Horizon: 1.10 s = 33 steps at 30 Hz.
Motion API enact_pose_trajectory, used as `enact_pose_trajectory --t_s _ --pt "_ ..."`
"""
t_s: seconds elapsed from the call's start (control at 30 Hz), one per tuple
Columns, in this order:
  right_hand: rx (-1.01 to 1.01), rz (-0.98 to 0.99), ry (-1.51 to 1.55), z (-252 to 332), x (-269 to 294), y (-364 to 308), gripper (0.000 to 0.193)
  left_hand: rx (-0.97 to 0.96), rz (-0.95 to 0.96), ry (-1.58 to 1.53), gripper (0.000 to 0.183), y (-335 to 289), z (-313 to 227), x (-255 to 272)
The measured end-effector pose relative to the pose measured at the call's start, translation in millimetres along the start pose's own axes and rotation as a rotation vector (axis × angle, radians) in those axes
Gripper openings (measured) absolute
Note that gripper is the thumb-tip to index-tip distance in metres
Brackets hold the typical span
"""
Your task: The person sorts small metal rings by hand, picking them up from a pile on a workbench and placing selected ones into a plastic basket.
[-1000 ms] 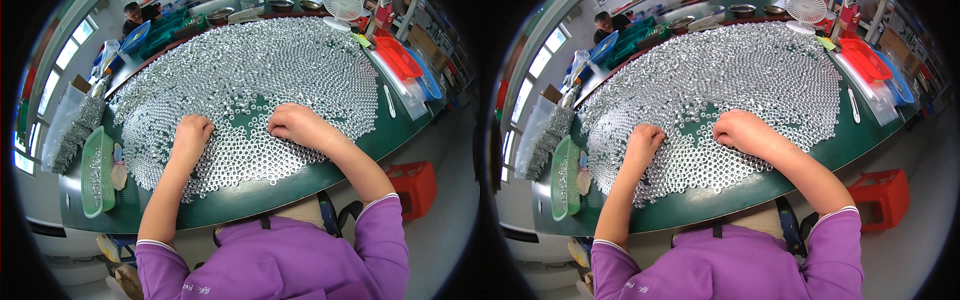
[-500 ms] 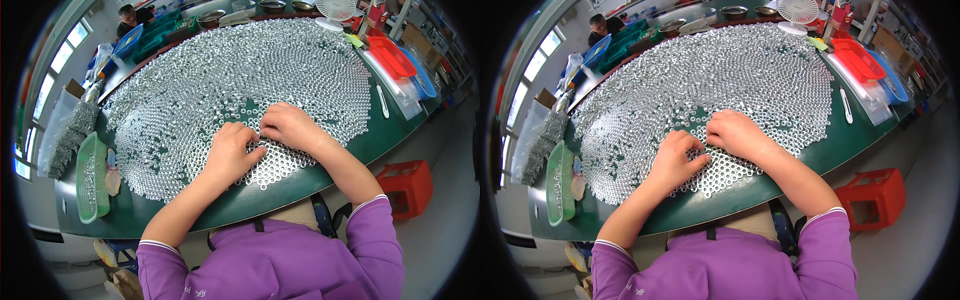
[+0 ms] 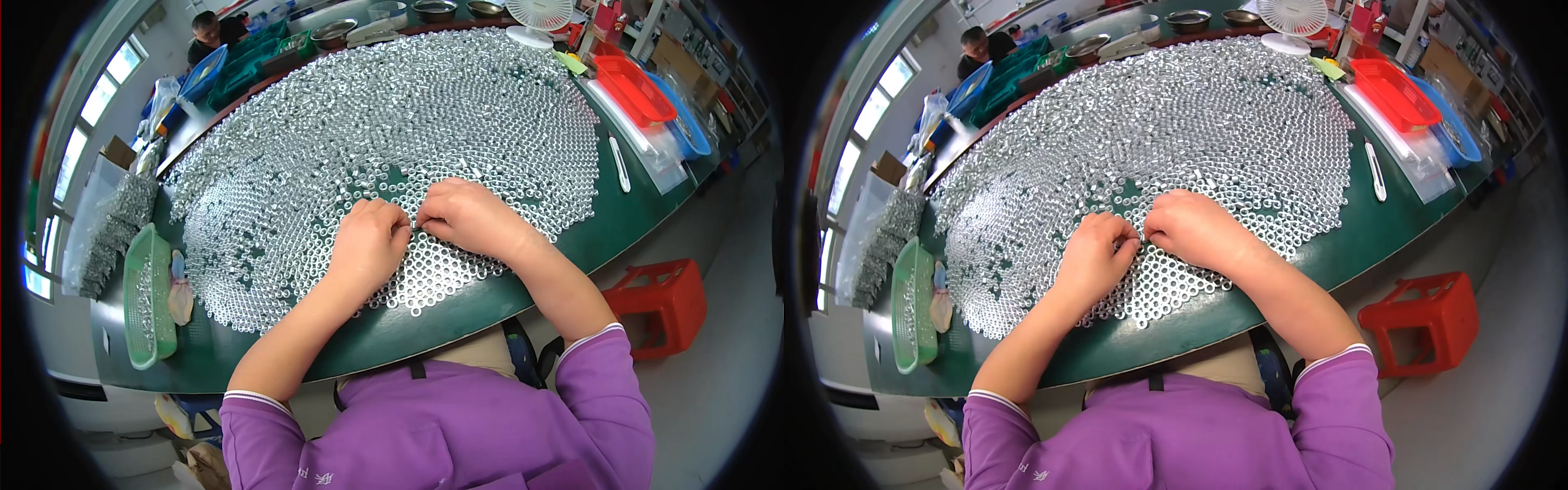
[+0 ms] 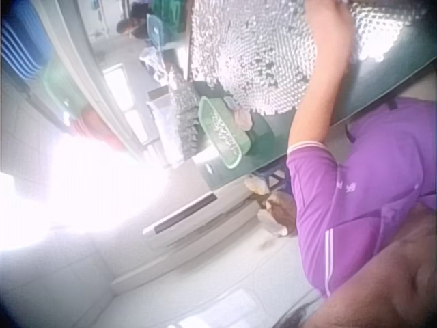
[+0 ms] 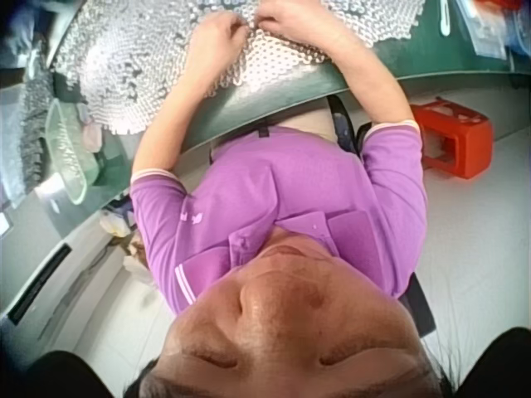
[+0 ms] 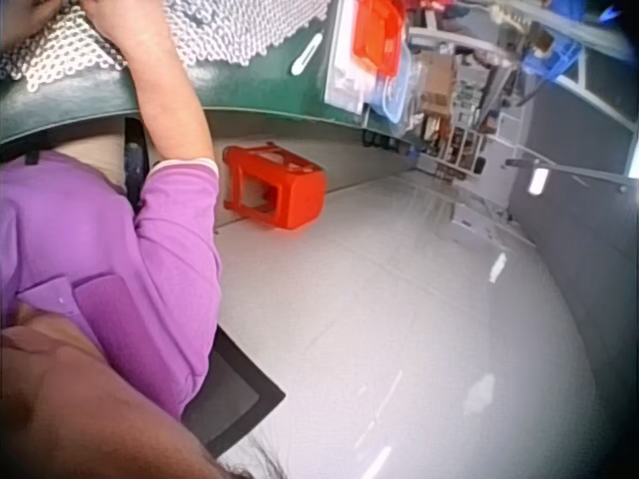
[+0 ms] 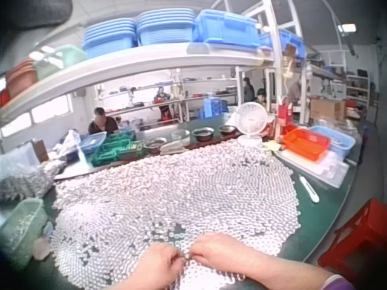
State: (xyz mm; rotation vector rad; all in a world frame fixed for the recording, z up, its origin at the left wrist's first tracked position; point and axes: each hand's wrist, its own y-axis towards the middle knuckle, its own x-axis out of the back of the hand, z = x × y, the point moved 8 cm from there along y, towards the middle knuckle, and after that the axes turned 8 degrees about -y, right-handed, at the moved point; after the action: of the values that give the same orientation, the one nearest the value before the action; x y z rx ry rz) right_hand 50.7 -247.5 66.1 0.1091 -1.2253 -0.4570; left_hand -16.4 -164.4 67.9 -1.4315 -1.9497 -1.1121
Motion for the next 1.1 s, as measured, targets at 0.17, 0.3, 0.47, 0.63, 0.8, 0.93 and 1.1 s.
enact_pose_trajectory --t_s 0.17,0.3,0.47,0.63,0.8,0.93,1.1 --pt "-0.102 -0.150 0.021 -13 13 0 0.007 0.020 0.029 -0.026 0.011 8 0 -5" --pt "-0.309 -0.264 0.076 -40 43 -8 0.010 -0.057 0.002 0.054 0.010 14 -4 -3" --pt "-0.372 -0.306 0.081 -45 76 -34 0.012 -0.142 0.018 0.099 0.010 14 -9 -1" --pt "-0.437 -0.277 -0.017 -45 94 -78 0.015 -0.125 0.035 0.075 0.011 8 -6 2" --pt "-0.355 -0.161 -0.215 -32 78 -120 0.056 -0.084 0.042 0.092 0.035 -2 -19 0" --pt "-0.408 0.070 -0.308 -25 46 -132 0.089 -0.185 0.363 0.157 0.089 -41 -62 -28" --pt "-0.365 0.089 -0.348 -36 34 -114 0.096 -0.124 0.356 0.239 0.085 -41 -46 -49"
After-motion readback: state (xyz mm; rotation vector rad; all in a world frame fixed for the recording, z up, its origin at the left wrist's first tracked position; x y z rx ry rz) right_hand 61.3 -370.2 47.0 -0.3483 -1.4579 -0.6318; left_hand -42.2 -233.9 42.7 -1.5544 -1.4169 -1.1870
